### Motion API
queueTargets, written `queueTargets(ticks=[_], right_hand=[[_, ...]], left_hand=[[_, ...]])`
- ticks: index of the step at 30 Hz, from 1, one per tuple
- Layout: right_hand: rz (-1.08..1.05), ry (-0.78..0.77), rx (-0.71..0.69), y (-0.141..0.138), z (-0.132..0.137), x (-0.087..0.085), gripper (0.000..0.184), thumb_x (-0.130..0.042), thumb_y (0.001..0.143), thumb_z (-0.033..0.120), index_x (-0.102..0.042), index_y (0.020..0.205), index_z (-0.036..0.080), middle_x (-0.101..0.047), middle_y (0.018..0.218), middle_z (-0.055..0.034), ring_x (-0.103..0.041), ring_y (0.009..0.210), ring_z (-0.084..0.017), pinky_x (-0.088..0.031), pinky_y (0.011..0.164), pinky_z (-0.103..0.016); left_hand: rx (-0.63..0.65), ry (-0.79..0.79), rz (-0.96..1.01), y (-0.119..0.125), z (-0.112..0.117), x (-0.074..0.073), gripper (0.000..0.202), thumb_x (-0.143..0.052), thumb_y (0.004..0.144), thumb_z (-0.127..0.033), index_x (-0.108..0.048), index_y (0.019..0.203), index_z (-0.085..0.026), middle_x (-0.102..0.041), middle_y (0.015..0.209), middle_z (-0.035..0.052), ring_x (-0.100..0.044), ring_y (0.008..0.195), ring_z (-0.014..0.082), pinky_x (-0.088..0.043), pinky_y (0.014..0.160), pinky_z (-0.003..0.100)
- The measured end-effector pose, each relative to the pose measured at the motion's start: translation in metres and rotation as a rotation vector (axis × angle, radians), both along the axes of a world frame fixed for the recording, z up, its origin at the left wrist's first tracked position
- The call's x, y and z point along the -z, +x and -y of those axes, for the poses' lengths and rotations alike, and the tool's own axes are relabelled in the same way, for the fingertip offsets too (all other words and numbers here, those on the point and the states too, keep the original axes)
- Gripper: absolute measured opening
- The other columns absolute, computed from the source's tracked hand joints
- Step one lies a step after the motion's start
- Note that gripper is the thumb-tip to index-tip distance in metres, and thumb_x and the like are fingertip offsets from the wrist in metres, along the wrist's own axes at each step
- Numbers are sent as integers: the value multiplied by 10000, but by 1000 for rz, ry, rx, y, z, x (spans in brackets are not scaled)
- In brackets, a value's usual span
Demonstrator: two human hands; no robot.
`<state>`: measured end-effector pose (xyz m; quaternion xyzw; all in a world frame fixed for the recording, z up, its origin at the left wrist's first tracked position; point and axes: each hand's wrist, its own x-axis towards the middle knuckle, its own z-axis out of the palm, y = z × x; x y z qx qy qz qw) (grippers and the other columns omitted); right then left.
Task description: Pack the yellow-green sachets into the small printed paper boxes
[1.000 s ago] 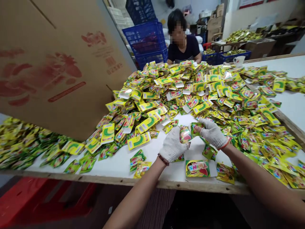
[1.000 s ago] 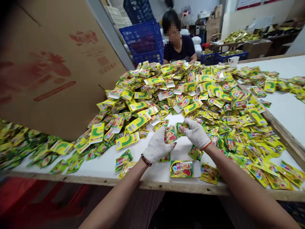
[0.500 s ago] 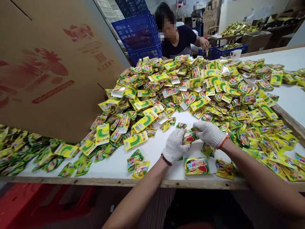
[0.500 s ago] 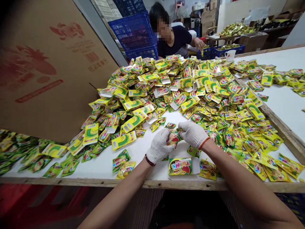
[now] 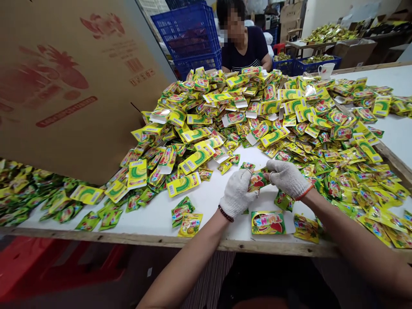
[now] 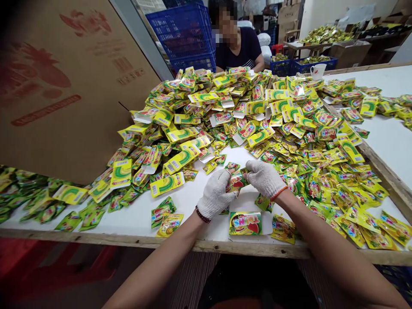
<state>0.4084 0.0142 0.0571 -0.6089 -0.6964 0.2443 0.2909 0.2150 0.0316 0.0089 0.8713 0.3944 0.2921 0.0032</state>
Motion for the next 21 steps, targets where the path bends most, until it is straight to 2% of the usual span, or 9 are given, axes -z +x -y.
queueTargets(ticks=[4, 8, 9, 13, 15, 18, 19, 21], right_hand=[[-71, -31, 31, 2, 1, -1, 178, -547, 728, 318, -507, 611, 189, -475, 565, 25, -451, 565, -120, -323, 545, -242], [-324, -378, -129, 0, 5, -7, 30, -425, 599, 198, -449, 579, 199, -434, 444, 41, -440, 410, -108, -306, 436, -225], [-389, -457, -177, 0, 7, -8, 46, -416, 571, 191, -451, 600, 201, -440, 434, 46, -445, 393, -109, -301, 416, -218], [-492, -605, -324, 0, 14, -9, 125, -484, 628, 213, -548, 734, 193, -545, 478, 37, -516, 421, -121, -353, 414, -199], [-491, -665, -440, -1, 16, -9, 169, -549, 706, 262, -622, 834, 180, -590, 517, 24, -543, 446, -122, -392, 438, -201], [-501, -760, -607, 3, 18, -13, 281, -622, 778, 375, -690, 947, 162, -696, 699, -26, -561, 473, -109, -414, 450, -205], [-499, -758, -602, 6, 18, -14, 303, -633, 786, 412, -701, 927, 152, -710, 748, -43, -561, 475, -105, -414, 448, -207], [-467, -681, -474, 11, 14, -15, 330, -629, 799, 454, -697, 823, 131, -693, 712, -55, -549, 465, -107, -402, 439, -216]], left_hand=[[-26, -20, -7, -1, 1, 0, 510, -688, 712, -295, -578, 1173, -110, -643, 1031, 139, -610, 953, 291, -533, 819, 418], [9, -14, 35, -2, -2, 0, 568, -682, 702, -270, -559, 1231, -105, -641, 1073, 144, -607, 1001, 292, -531, 862, 426], [11, -16, 54, -3, -3, 0, 588, -680, 697, -259, -551, 1250, -105, -638, 1087, 145, -604, 1016, 292, -529, 874, 426], [34, -67, 84, -10, 0, -2, 607, -666, 691, -234, -549, 1277, -125, -635, 1121, 143, -606, 1038, 288, -523, 902, 427], [51, -126, 73, -18, 11, -3, 584, -662, 697, -242, -560, 1265, -154, -640, 1121, 131, -616, 1028, 281, -525, 900, 422], [63, -241, 50, -36, 41, -7, 582, -677, 700, -243, -565, 1267, -178, -644, 1118, 117, -618, 1037, 271, -525, 909, 405], [64, -284, 31, -42, 51, -9, 580, -690, 702, -247, -569, 1266, -186, -644, 1120, 113, -615, 1043, 269, -523, 914, 401], [78, -353, -18, -53, 65, -14, 585, -736, 701, -303, -587, 1258, -201, -638, 1149, 115, -607, 1060, 278, -517, 923, 412]])
